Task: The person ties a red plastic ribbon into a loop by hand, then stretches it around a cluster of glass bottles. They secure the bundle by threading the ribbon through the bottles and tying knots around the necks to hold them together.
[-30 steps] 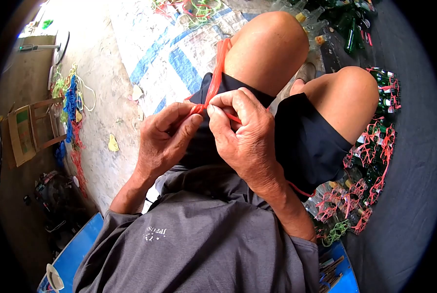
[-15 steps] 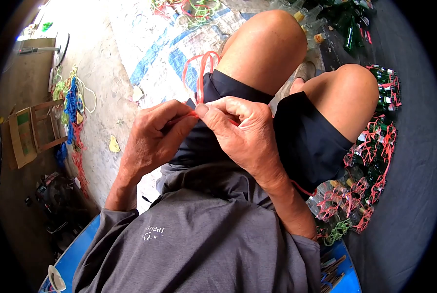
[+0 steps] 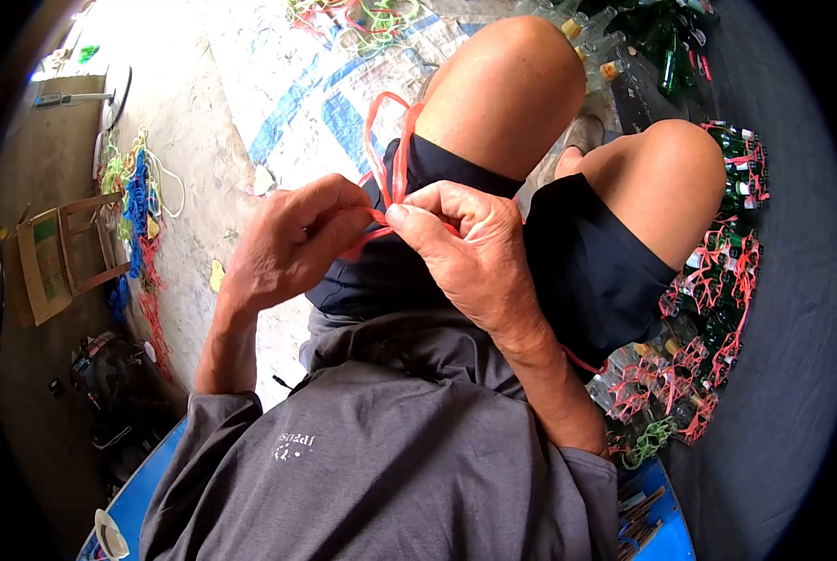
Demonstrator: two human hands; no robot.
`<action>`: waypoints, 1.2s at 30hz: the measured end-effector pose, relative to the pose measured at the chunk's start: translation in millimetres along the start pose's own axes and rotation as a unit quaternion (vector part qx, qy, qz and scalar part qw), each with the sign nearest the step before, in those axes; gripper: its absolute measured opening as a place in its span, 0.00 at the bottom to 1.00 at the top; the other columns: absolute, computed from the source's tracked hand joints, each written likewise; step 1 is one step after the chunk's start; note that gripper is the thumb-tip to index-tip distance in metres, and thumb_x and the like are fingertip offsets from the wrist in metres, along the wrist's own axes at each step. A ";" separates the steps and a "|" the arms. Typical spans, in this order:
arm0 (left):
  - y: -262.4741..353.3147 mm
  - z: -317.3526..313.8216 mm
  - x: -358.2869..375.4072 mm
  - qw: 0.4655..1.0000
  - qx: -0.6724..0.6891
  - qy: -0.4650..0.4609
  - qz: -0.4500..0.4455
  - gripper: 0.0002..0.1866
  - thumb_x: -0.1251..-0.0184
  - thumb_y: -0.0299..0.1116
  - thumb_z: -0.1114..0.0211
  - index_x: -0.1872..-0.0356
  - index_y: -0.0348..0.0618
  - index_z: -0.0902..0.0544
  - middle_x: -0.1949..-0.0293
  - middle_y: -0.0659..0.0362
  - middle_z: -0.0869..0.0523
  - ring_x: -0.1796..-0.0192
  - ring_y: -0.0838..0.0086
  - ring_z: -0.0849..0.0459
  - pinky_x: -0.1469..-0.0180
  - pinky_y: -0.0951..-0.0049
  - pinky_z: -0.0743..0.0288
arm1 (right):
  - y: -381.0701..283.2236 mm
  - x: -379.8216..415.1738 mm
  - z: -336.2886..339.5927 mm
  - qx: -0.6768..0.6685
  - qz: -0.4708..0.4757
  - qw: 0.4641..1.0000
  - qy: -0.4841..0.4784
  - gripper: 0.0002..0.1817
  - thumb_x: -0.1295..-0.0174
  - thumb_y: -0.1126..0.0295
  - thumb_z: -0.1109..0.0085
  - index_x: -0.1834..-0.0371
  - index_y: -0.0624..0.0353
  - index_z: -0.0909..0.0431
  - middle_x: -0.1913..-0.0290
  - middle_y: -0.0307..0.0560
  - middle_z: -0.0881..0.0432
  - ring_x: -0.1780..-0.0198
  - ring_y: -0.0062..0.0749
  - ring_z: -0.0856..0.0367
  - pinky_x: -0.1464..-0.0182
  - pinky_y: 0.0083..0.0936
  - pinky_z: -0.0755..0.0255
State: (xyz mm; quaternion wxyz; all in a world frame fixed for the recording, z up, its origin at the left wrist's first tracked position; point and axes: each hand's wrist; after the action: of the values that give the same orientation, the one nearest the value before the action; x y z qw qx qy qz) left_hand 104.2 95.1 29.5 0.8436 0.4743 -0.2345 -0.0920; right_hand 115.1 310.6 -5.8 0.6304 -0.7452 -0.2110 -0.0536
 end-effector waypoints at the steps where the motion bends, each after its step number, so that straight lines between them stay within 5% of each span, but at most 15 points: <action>1: -0.6 0.9 -2.9 0.999 0.026 -0.015 0.030 0.06 0.23 0.30 0.35 0.56 0.37 0.17 0.76 0.62 0.17 0.71 0.78 0.15 0.66 0.76 0.23 | -0.5 0.8 0.5 -0.006 -0.007 1.000 -0.002 0.08 0.28 0.73 0.34 0.66 0.66 0.14 0.71 0.28 0.18 0.68 0.07 0.27 0.65 0.13 0.31; 4: -12.0 2.4 -9.8 0.992 0.099 -0.072 0.042 0.06 0.23 0.29 0.35 0.57 0.36 0.16 0.75 0.62 0.17 0.70 0.81 0.17 0.66 0.76 0.24 | -1.6 1.9 1.9 -0.035 -0.016 0.999 -0.009 0.08 0.28 0.73 0.34 0.65 0.65 0.13 0.71 0.27 0.18 0.68 0.07 0.28 0.65 0.12 0.33; 10: -17.3 -4.0 -15.0 0.998 0.038 -0.016 -0.047 0.05 0.28 0.27 0.30 0.61 0.35 0.14 0.70 0.59 0.16 0.69 0.80 0.19 0.66 0.75 0.25 | 0.5 1.6 5.4 -0.101 -0.033 0.994 -0.023 0.08 0.28 0.70 0.32 0.63 0.63 0.12 0.73 0.25 0.21 0.72 0.04 0.33 0.70 0.10 0.39; 16: -24.9 -1.9 -26.1 0.969 -0.128 0.041 -0.207 0.06 0.36 0.24 0.28 0.59 0.39 0.13 0.64 0.59 0.15 0.58 0.69 0.18 0.54 0.69 0.24 | 4.0 1.8 7.7 -0.138 -0.058 0.989 -0.023 0.07 0.28 0.68 0.31 0.62 0.59 0.13 0.79 0.22 0.28 0.81 0.04 0.41 0.79 0.11 0.52; 22: -22.1 -4.1 -26.4 0.974 -0.012 0.063 -0.215 0.12 0.37 0.20 0.29 0.52 0.38 0.14 0.51 0.52 0.14 0.46 0.63 0.15 0.41 0.64 0.23 | -0.4 4.0 5.0 -0.168 -0.068 0.983 -0.015 0.08 0.28 0.66 0.31 0.61 0.59 0.13 0.78 0.24 0.26 0.82 0.05 0.40 0.80 0.11 0.50; 28: -39.8 -13.0 -20.3 0.972 0.115 0.057 -0.195 0.17 0.32 0.17 0.35 0.43 0.37 0.20 0.37 0.47 0.18 0.27 0.59 0.23 0.26 0.59 0.30 | -0.8 5.9 1.3 -0.186 -0.068 0.980 0.007 0.10 0.28 0.65 0.31 0.60 0.61 0.12 0.79 0.24 0.28 0.82 0.05 0.41 0.81 0.12 0.51; 32: -31.4 -14.6 -6.1 0.972 0.153 0.036 -0.174 0.13 0.24 0.26 0.39 0.42 0.36 0.20 0.32 0.43 0.20 0.24 0.57 0.26 0.22 0.55 0.37 | -1.5 5.2 -2.9 -0.202 -0.060 0.977 0.019 0.11 0.27 0.64 0.31 0.60 0.62 0.13 0.80 0.24 0.28 0.83 0.06 0.42 0.81 0.13 0.51; 36: -21.6 -13.2 0.2 0.976 0.063 0.060 -0.201 0.14 0.26 0.29 0.33 0.45 0.33 0.17 0.39 0.43 0.15 0.31 0.55 0.19 0.28 0.56 0.29 | -4.8 3.6 -7.5 -0.208 -0.064 0.976 0.021 0.09 0.27 0.66 0.33 0.60 0.61 0.14 0.80 0.23 0.32 0.83 0.05 0.45 0.82 0.13 0.53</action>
State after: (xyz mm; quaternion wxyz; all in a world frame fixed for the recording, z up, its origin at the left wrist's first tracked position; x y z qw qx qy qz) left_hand 112.2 93.5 5.5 0.7890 0.5683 -0.0883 -0.2162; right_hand 117.9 304.9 1.3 0.4609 -0.8437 -0.2295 -0.1521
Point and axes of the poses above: each hand's wrist, its own x-axis away from the middle knuckle, its own z-axis out of the back of the hand, y = z × x
